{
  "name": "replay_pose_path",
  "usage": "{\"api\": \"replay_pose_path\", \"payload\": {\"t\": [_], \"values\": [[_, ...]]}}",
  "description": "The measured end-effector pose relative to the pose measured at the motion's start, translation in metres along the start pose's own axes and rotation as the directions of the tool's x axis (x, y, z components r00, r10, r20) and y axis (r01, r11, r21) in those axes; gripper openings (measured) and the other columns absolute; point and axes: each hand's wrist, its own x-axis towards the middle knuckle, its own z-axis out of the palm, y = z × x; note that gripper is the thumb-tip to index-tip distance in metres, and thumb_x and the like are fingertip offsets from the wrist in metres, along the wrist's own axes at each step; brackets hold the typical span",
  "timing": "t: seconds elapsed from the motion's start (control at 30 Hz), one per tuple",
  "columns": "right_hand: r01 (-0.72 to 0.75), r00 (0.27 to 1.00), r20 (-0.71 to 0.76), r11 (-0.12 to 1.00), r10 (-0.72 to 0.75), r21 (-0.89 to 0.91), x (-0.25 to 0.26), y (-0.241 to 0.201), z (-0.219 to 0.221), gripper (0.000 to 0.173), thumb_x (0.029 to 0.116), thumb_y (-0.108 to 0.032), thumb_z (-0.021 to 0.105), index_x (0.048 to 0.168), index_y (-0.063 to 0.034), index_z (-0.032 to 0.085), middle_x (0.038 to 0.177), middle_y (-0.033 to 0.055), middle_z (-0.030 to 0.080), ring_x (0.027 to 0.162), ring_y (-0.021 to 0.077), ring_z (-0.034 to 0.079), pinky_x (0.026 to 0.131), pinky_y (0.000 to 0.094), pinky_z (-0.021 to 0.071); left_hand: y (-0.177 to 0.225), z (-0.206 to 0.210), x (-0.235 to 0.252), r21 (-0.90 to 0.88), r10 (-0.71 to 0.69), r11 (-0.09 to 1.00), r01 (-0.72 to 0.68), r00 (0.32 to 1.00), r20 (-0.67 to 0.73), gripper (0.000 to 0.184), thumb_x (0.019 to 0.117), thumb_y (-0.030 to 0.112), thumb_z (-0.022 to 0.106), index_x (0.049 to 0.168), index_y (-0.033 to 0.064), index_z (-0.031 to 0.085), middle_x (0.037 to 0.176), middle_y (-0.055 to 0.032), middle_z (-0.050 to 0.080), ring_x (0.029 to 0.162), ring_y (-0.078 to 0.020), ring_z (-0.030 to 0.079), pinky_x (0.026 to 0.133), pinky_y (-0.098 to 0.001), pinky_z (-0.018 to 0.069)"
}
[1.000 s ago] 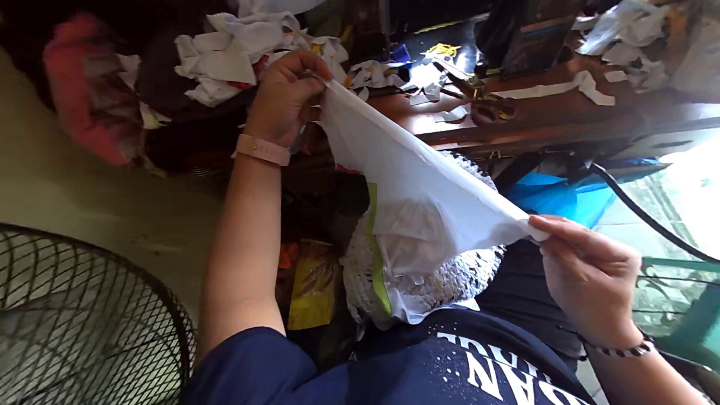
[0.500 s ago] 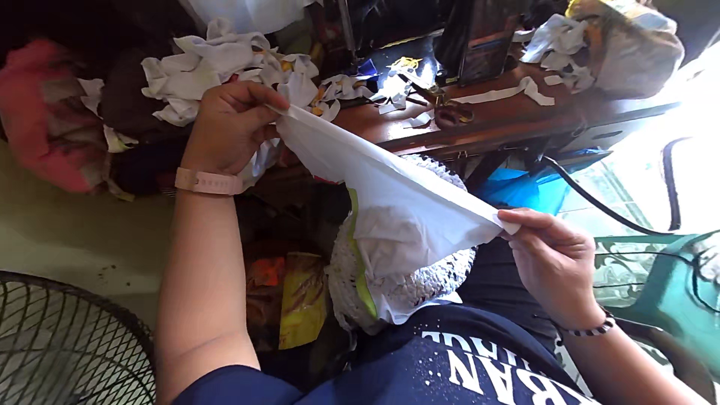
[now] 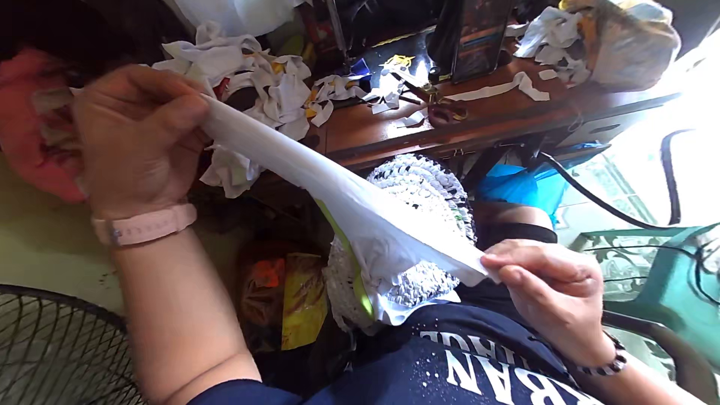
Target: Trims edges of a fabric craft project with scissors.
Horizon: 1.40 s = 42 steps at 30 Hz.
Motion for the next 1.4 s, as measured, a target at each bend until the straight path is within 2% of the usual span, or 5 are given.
{"api": "replay_pose_path", "payload": {"t": [0.17,0.33,0.47,0.73,1.4], "values": [[-0.035,0.999,0.03,0.999,0.034,0.019,-0.003,-0.015,0.014,0.018,0.0964,-0.012,0.071,0.114,-0.0133,0.075,0.104,-0.0043,0.075,0.094,0.005,0.071,0.084,0.0204,0.0604,0.025,-0.006,0.003,0.001,0.093,0.996,-0.094,0.992,-0.087,0.011,0.0956,0.009,0.068,0.104,0.0154,0.066,0.1,0.0059,0.071,0.088,-0.0078,0.069,0.084,-0.0246,0.0592],[-0.34,0.94,0.022,0.935,0.34,0.096,-0.011,-0.001,0.02,0.048,0.0935,-0.009,0.074,0.14,-0.0041,0.06,0.092,0.0007,0.077,0.079,0.0106,0.074,0.075,0.0273,0.0648,0.016,0.019,0.027,0.161,0.002,0.987,0.012,0.996,-0.084,0.016,0.0927,0.01,0.072,0.102,0.0224,0.068,0.096,0.0151,0.072,0.088,-0.0017,0.07,0.083,-0.0226,0.0606],[-0.544,0.83,-0.057,0.828,0.555,0.137,-0.02,0.025,0.014,0.036,0.0916,-0.003,0.073,0.126,0.0018,0.067,0.089,0.0053,0.077,0.078,0.0167,0.076,0.075,0.0347,0.0668,-0.021,0.052,0.045,0.271,-0.207,0.939,0.213,0.977,-0.049,0.017,0.0903,0.009,0.074,0.103,0.0163,0.066,0.089,0.0137,0.07,0.077,0.0007,0.067,0.071,-0.0208,0.0599],[-0.691,0.691,-0.133,0.703,0.71,0.167,-0.019,0.041,0.006,0.013,0.0889,0.002,0.073,0.102,0.0021,0.071,0.087,0.0085,0.076,0.076,0.0185,0.076,0.074,0.0346,0.0667,-0.095,0.091,0.072,0.192,-0.394,0.903,0.384,0.919,0.014,0.015,0.0889,0.003,0.075,0.102,0.0052,0.067,0.09,0.0012,0.07,0.076,-0.006,0.068,0.072,-0.0256,0.0605],[-0.708,0.655,-0.096,0.653,0.75,0.27,-0.008,0.053,0.009,0.002,0.0921,0.0,0.07,0.093,-0.0012,0.068,0.081,0.0076,0.075,0.068,0.0175,0.075,0.068,0.0337,0.066,-0.141,0.096,0.09,0.27,-0.474,0.849,0.454,0.88,0.011,0.02,0.0905,0.005,0.074,0.11,0.0035,0.071,0.099,-0.0036,0.071,0.08,-0.007,0.064,0.074,-0.0259,0.0556]]}}
